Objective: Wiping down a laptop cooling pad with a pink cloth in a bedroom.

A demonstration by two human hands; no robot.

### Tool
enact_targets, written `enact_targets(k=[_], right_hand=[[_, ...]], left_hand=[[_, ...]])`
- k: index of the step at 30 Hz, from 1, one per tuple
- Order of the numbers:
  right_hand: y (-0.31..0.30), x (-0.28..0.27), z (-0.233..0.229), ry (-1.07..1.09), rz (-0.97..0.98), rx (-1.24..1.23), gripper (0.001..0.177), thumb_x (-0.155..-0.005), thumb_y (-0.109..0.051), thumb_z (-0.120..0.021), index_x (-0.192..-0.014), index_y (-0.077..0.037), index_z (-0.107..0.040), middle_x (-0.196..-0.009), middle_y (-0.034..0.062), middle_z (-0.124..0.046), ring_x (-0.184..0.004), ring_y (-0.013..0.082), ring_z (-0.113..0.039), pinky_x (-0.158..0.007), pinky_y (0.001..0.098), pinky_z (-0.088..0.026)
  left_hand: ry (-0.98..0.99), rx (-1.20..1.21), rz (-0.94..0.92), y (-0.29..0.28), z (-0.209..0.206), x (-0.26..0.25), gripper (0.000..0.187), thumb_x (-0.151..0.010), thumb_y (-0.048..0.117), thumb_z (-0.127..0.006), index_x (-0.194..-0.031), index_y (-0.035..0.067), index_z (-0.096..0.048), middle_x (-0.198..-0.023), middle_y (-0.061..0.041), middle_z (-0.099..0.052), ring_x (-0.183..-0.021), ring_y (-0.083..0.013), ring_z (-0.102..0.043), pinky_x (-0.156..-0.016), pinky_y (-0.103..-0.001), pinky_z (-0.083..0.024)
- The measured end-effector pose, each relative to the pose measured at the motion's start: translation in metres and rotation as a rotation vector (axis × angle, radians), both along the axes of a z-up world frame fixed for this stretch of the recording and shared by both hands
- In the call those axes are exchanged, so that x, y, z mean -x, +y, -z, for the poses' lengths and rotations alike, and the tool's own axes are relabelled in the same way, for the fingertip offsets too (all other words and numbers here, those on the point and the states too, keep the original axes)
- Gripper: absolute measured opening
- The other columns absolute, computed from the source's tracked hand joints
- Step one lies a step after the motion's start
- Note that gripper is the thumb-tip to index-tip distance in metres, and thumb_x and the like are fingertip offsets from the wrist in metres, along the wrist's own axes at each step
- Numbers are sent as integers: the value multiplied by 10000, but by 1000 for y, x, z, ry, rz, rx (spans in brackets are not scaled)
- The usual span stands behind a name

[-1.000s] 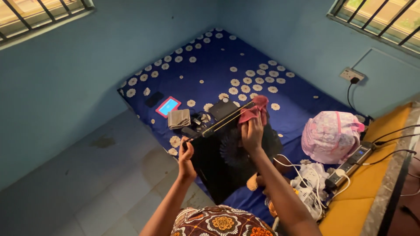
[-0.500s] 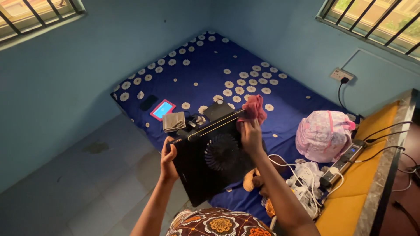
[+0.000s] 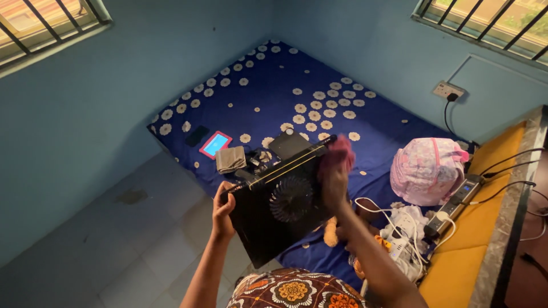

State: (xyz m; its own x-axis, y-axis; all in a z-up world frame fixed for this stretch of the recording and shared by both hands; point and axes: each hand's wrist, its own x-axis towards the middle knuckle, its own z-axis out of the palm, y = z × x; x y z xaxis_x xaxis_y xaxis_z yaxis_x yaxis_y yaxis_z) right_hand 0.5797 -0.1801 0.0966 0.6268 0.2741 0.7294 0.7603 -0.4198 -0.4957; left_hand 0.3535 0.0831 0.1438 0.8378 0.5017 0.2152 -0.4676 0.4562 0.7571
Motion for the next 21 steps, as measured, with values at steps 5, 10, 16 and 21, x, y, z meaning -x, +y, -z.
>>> enact_targets(k=[5, 10, 16, 21], right_hand=[[5, -20, -67, 74, -183, 152, 330, -911, -104, -528, -1181, 40, -651, -1295, 287, -593, -1238, 498, -521, -1073, 514, -418], [6, 5, 29, 4, -19, 144, 526, -898, -8, -490, -1422, 41, -483, -1369, 336, -529, -1237, 522, -510, -1073, 517, -443], [-12, 70, 82, 248, 7, 80, 327, -956, -118, -534, -1269, -65, -613, -1323, 243, -594, -1158, 439, -602, -937, 442, -516], [-2, 23, 71, 242, 156, -88, 400, -937, -101, -512, -1319, 5, -568, -1305, 251, -574, -1144, 438, -581, -956, 463, -488]], left_hand=[[19, 103, -13, -6, -15, 3, 99, -903, 155, -603, -954, 108, -532, -873, 17, -557, -761, -78, -501, -701, -227, -409], [-50, 198, -136, -9, 22, 1, 128, -969, 109, -628, -952, 111, -501, -830, 61, -462, -733, -43, -425, -685, -208, -364], [-35, 165, -160, 7, 33, 13, 152, -975, 127, -613, -912, 120, -476, -796, 52, -459, -708, -55, -432, -661, -220, -364], [-23, 147, -151, 2, 19, 12, 170, -969, 154, -632, -930, 115, -471, -815, 48, -470, -722, -61, -441, -678, -217, -370]])
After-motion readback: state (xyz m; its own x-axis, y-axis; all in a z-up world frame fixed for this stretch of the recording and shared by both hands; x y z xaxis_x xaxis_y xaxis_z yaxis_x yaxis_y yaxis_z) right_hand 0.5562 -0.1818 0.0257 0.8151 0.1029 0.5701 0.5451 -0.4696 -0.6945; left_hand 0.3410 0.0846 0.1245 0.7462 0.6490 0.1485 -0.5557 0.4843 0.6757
